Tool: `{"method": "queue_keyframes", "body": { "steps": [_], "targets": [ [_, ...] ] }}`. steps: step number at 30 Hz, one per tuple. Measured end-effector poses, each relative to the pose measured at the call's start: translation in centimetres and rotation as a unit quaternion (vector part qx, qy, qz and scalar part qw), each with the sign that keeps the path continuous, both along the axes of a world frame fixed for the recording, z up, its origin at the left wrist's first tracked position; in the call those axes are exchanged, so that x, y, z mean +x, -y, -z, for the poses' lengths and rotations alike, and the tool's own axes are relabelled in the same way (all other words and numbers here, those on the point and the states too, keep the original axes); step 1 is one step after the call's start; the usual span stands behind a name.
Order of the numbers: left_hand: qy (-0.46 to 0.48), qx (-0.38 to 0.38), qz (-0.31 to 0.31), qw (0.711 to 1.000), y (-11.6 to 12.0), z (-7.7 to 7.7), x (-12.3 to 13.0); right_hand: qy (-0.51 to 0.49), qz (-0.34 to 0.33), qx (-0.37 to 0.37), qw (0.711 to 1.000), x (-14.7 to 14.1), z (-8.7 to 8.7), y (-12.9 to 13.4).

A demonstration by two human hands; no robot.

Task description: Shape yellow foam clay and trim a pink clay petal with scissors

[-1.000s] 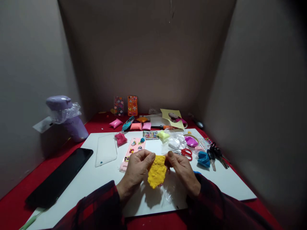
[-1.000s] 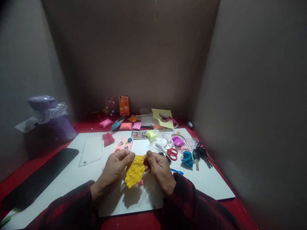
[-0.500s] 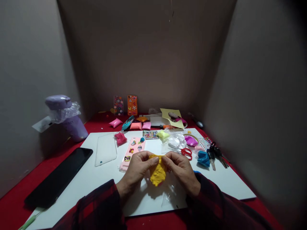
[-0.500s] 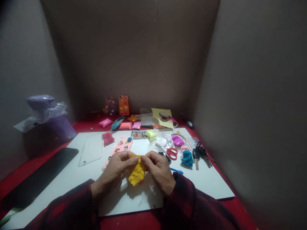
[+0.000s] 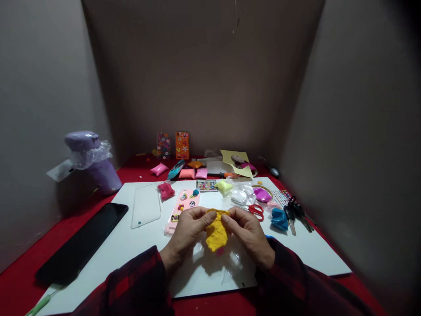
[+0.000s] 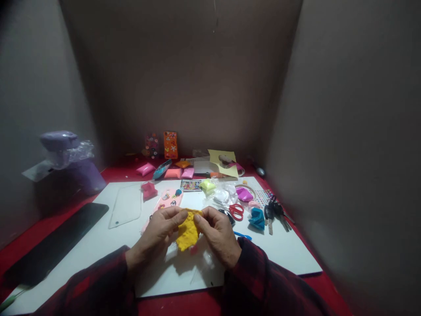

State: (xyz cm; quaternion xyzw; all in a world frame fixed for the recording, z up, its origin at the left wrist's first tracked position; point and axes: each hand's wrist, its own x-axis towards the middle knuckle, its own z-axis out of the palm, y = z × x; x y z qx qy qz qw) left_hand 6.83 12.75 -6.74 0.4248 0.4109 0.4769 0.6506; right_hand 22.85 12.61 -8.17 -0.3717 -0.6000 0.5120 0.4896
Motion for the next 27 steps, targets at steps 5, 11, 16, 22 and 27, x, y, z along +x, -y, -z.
{"method": "queue_keyframes", "body": {
  "steps": [5,11,16,22,27],
  "targets": [
    [0.0,-0.019,-0.002,1.0,-0.23,0.16,-0.02,0.0,-0.008,-0.022,1.0,0.16,0.72,-0.21],
    [-0.012,-0.002,0.004,1.0,-0.19,0.17,0.05,-0.013,-0.018,-0.04,0.999,-0.17,0.7,-0.15],
    [-0.007,0.002,0.018,1.0,-0.21,0.39,0.05,-0.035,0.007,-0.055,0.998,-0.12,0.27,-0.09],
    [0.01,-0.022,0.027,0.999,-0.27,0.44,0.05,-0.033,-0.001,-0.062,0.997,-0.17,0.28,-0.17],
    [-0.009,-0.021,0.019,1.0,-0.3,0.41,-0.01,-0.032,-0.014,-0.07,0.997,-0.27,0.82,-0.39]
  ]
}}
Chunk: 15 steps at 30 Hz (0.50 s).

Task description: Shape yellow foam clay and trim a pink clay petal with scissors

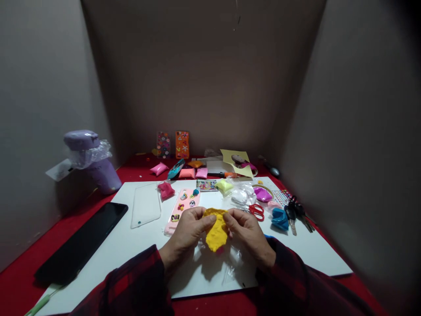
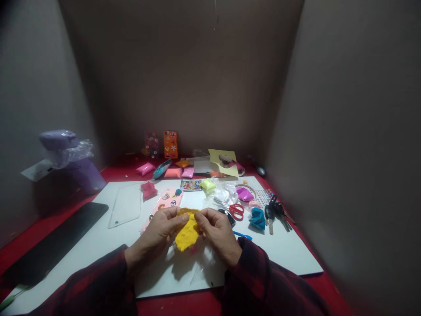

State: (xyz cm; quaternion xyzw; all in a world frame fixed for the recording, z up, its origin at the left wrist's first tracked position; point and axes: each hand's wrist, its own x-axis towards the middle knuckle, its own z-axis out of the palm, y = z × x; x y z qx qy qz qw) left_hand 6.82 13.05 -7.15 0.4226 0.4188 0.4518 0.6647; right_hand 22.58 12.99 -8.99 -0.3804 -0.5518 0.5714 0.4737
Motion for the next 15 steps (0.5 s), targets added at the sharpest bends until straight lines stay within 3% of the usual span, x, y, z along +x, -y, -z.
{"method": "queue_keyframes", "body": {
  "steps": [9,15],
  "targets": [
    [0.024,0.012,0.02,0.999,0.04,0.36,-0.01,-0.004,0.043,0.006,0.999,0.17,-0.59,0.27],
    [0.019,-0.01,0.021,1.0,0.06,0.01,0.02,-0.006,0.009,-0.01,1.0,-0.04,-0.43,0.22]
  ]
}}
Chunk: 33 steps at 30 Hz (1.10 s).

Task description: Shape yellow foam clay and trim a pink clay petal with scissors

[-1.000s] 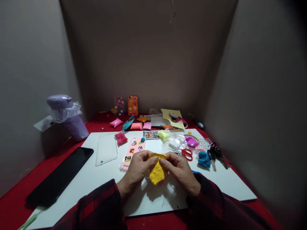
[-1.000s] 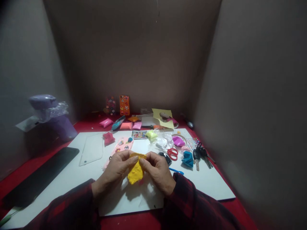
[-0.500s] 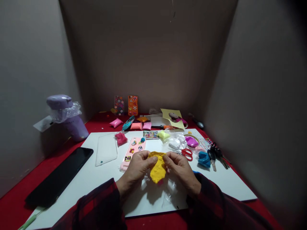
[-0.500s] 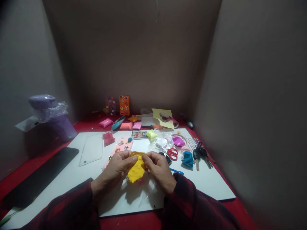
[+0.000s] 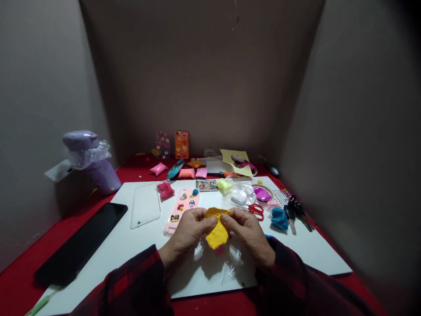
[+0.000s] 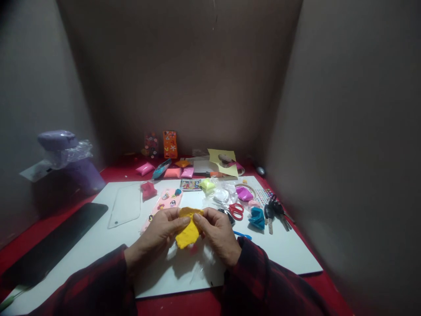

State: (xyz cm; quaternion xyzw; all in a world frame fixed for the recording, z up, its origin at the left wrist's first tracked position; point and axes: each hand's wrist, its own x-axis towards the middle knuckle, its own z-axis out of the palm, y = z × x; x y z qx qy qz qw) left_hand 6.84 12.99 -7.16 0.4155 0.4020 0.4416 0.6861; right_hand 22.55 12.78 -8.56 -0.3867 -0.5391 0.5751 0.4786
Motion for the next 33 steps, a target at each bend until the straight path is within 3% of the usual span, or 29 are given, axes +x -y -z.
{"method": "queue_keyframes", "body": {
  "steps": [9,17,33],
  "targets": [
    [-0.037,0.024,0.013,0.999,-0.01,0.04,-0.25,-0.009,0.005,-0.008,1.0,0.15,0.13,0.01],
    [-0.079,0.057,-0.047,0.994,-0.16,-0.41,-0.35,-0.013,-0.016,0.002,1.0,0.05,0.36,-0.17],
    [-0.121,0.096,-0.04,0.987,-0.03,-0.86,-0.23,-0.021,0.007,0.004,1.0,0.09,-0.03,-0.23]
  ]
}}
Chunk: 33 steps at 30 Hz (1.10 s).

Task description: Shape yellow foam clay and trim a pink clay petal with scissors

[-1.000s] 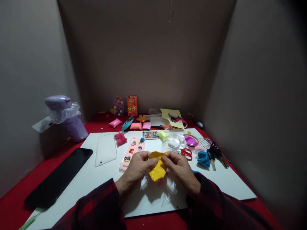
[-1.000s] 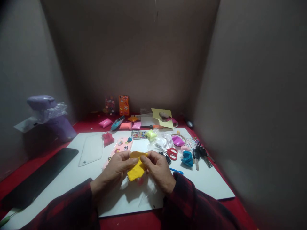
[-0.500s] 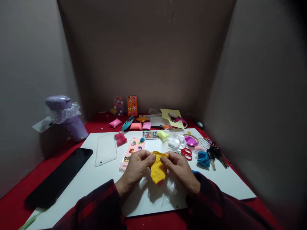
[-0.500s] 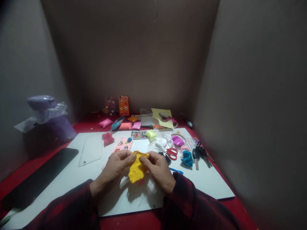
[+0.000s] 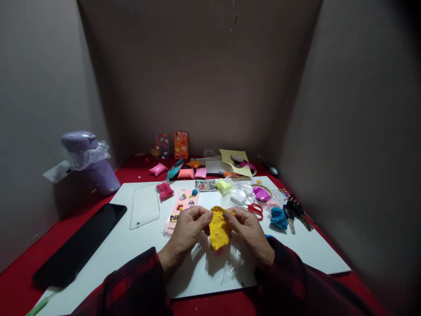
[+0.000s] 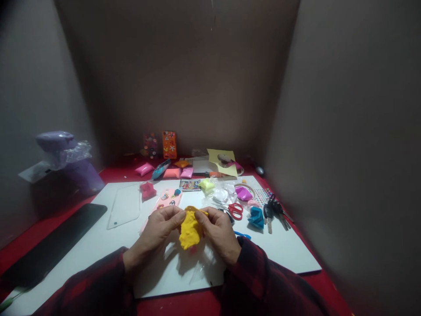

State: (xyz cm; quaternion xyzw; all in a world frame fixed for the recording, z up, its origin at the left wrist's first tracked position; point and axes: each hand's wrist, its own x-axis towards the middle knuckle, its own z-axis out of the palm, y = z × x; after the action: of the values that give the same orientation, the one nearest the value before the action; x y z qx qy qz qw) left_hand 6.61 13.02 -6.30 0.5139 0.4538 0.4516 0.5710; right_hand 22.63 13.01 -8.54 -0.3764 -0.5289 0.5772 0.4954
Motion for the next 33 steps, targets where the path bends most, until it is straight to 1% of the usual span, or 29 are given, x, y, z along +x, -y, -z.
{"method": "queue_keyframes", "body": {
  "steps": [3,8,12,15,19,23,25,27,30,33],
  "targets": [
    [0.002,0.002,0.004,1.0,0.16,-0.02,0.08,0.01,0.012,-0.007,1.0,0.06,-0.13,0.12],
    [0.001,0.003,0.004,1.0,0.23,-0.14,0.26,0.027,0.031,0.008,0.999,0.23,-0.1,0.36],
    [-0.007,0.001,0.0,1.0,0.13,-0.22,0.29,0.038,-0.007,-0.003,0.999,0.04,0.25,0.38],
    [-0.011,0.01,-0.017,1.0,0.12,-0.18,0.16,0.035,-0.024,0.01,0.999,-0.07,0.5,0.26],
    [0.005,0.003,-0.026,1.0,0.13,0.06,0.05,0.04,-0.02,0.027,0.999,0.05,0.43,0.15],
    [0.043,-0.009,-0.016,0.999,0.1,0.4,0.18,0.058,0.0,0.041,0.997,0.21,0.0,0.28],
    [0.051,-0.02,-0.003,0.999,0.1,0.43,0.24,0.066,-0.002,0.037,0.997,0.17,-0.15,0.35],
    [0.04,-0.026,0.0,0.999,0.13,0.31,0.25,0.072,-0.015,0.036,0.997,0.09,-0.17,0.36],
    [0.023,-0.018,-0.02,0.999,0.2,0.03,0.2,0.079,-0.031,0.044,0.995,0.07,-0.04,0.25],
    [0.034,-0.013,-0.035,0.999,0.17,-0.01,0.14,0.08,-0.025,0.049,0.995,0.22,-0.03,0.15]
  ]
}}
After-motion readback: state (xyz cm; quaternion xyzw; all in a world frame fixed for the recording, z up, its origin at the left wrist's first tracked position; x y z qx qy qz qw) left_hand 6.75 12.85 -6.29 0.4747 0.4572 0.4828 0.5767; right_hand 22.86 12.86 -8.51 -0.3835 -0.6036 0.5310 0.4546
